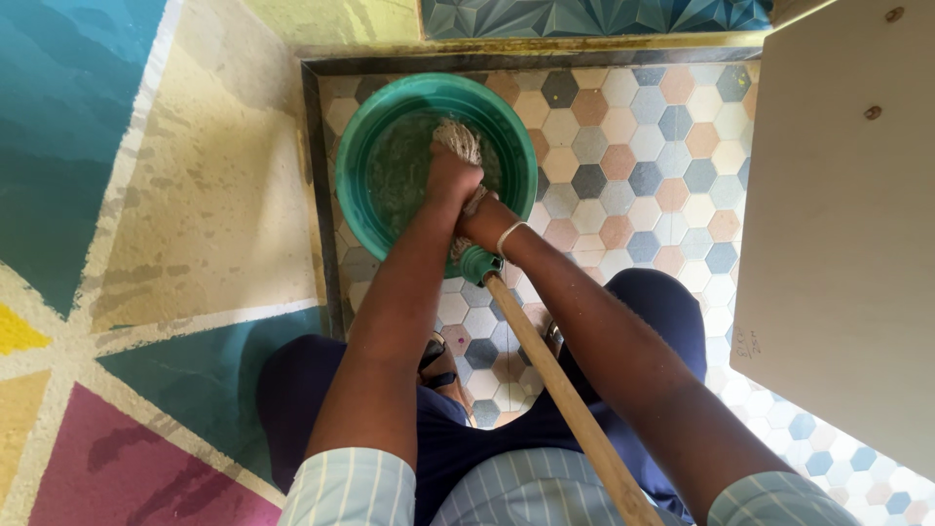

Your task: The person dips a string mop into a green bucket of water, wrings it out by hand, and then mops the tiled floor of a bathroom. The person repeatedly dips, wrings, and mops different sections of the floor.

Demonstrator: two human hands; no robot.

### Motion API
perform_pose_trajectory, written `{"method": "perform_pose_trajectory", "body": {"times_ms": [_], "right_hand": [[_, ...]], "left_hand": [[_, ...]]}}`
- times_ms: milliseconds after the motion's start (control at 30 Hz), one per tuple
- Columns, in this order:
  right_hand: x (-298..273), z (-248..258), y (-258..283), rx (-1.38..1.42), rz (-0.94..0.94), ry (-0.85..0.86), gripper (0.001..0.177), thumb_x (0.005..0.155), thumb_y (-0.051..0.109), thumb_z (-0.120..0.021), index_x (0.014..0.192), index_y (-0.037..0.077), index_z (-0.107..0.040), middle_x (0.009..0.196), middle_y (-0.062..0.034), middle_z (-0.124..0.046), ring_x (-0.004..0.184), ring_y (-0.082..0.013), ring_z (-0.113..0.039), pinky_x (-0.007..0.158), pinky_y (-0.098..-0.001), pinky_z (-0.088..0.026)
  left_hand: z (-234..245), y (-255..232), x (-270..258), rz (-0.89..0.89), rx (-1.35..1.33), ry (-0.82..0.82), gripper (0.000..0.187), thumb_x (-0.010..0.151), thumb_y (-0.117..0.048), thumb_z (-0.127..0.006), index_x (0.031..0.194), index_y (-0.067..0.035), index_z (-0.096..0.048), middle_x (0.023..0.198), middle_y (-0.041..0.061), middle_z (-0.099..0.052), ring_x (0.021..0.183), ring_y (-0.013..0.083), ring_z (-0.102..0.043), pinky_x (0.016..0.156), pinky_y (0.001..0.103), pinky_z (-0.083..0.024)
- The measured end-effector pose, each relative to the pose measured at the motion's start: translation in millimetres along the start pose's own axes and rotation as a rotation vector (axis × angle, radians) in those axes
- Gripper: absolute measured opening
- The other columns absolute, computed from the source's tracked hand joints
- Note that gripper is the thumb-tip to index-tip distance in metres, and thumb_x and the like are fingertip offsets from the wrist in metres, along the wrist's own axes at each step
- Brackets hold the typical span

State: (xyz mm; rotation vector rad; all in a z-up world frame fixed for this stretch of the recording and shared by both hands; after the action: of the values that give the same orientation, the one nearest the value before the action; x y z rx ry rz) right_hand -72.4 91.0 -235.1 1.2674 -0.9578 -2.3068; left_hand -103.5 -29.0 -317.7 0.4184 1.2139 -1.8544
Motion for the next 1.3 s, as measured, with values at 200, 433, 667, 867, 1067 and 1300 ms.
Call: {"method": "perform_pose_trajectory", "body": {"times_ms": [200, 433, 667, 867, 1067, 1300], "right_hand": [[-30.3, 37.5, 27.3, 0.991, -0.315, 0.216, 0.048, 0.083, 0.027, -0.072, 0.12, -0.003, -0.064, 0.102, -0.024, -0.074, 0.083, -0.0358, -0.074, 0.072, -0.0463, -0.061], [-36.4, 34.4, 39.2, 1.662, -0.082, 0.431, 0.061, 0.095, 0.037, -0.061, 0.135, -0.008, -0.056, 0.115, -0.0301, -0.069, 0.097, -0.0403, -0.073, 0.094, -0.0478, -0.06], [-79.3, 23.3, 66.8, 1.858, 0.12, 0.382, 0.068, 0.091, 0.042, -0.059, 0.142, -0.003, -0.056, 0.128, -0.0257, -0.068, 0.108, -0.0337, -0.069, 0.099, -0.046, -0.054], [-90.4, 42.7, 61.7, 1.484, -0.195, 0.338, 0.053, 0.086, 0.036, -0.07, 0.125, 0.001, -0.062, 0.101, -0.0182, -0.072, 0.087, -0.0311, -0.073, 0.083, -0.0492, -0.061], [-80.3, 45.4, 67.9, 0.944, -0.274, 0.337, 0.043, 0.085, 0.026, -0.082, 0.114, -0.002, -0.068, 0.095, -0.0148, -0.075, 0.08, -0.0245, -0.073, 0.071, -0.0393, -0.061], [-54.8, 22.3, 63.4, 0.761, -0.179, 0.274, 0.035, 0.081, 0.019, -0.077, 0.111, 0.003, -0.07, 0.094, -0.0089, -0.075, 0.08, -0.0179, -0.072, 0.071, -0.0333, -0.059]], "left_hand": [[65.3, -21.5, -43.8, 0.009, -0.863, 0.353, 0.086, 0.084, -0.038, -0.083, 0.144, 0.007, -0.041, 0.13, 0.023, -0.063, 0.109, 0.0323, -0.068, 0.091, 0.042, -0.055], [23.9, 42.4, -92.1, -0.517, -2.099, 1.469, 0.059, 0.124, -0.047, -0.034, 0.151, 0.003, -0.048, 0.117, 0.016, -0.072, 0.1, 0.0248, -0.072, 0.09, 0.034, -0.06], [-27.0, 3.1, -97.3, -0.817, -1.919, 1.069, 0.089, 0.094, -0.07, -0.059, 0.15, -0.001, -0.047, 0.159, 0.022, -0.046, 0.148, 0.0377, -0.044, 0.126, 0.054, -0.033], [39.7, -5.9, -87.8, -0.353, -1.893, 0.863, 0.066, 0.1, -0.032, -0.069, 0.153, 0.001, -0.046, 0.13, 0.017, -0.065, 0.12, 0.033, -0.064, 0.115, 0.054, -0.048], [80.3, 3.2, -71.0, 0.005, -1.227, 0.694, 0.037, 0.085, -0.012, -0.076, 0.116, 0.002, -0.063, 0.088, 0.015, -0.071, 0.079, 0.0277, -0.073, 0.079, 0.045, -0.06], [81.1, -3.3, -75.4, -0.014, -0.792, 0.356, 0.017, 0.075, -0.006, -0.077, 0.086, 0.006, -0.075, 0.078, 0.013, -0.073, 0.066, 0.023, -0.07, 0.06, 0.037, -0.056]]}}
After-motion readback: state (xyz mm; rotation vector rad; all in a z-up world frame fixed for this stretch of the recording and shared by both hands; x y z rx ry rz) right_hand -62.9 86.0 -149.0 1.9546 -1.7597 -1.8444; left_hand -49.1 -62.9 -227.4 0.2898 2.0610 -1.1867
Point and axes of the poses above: each hand's wrist, its own x-axis towards the middle knuckle, its own z-axis out of the back of the hand, y = z × x, the point moved 1 cm from there along x, towards the middle knuckle
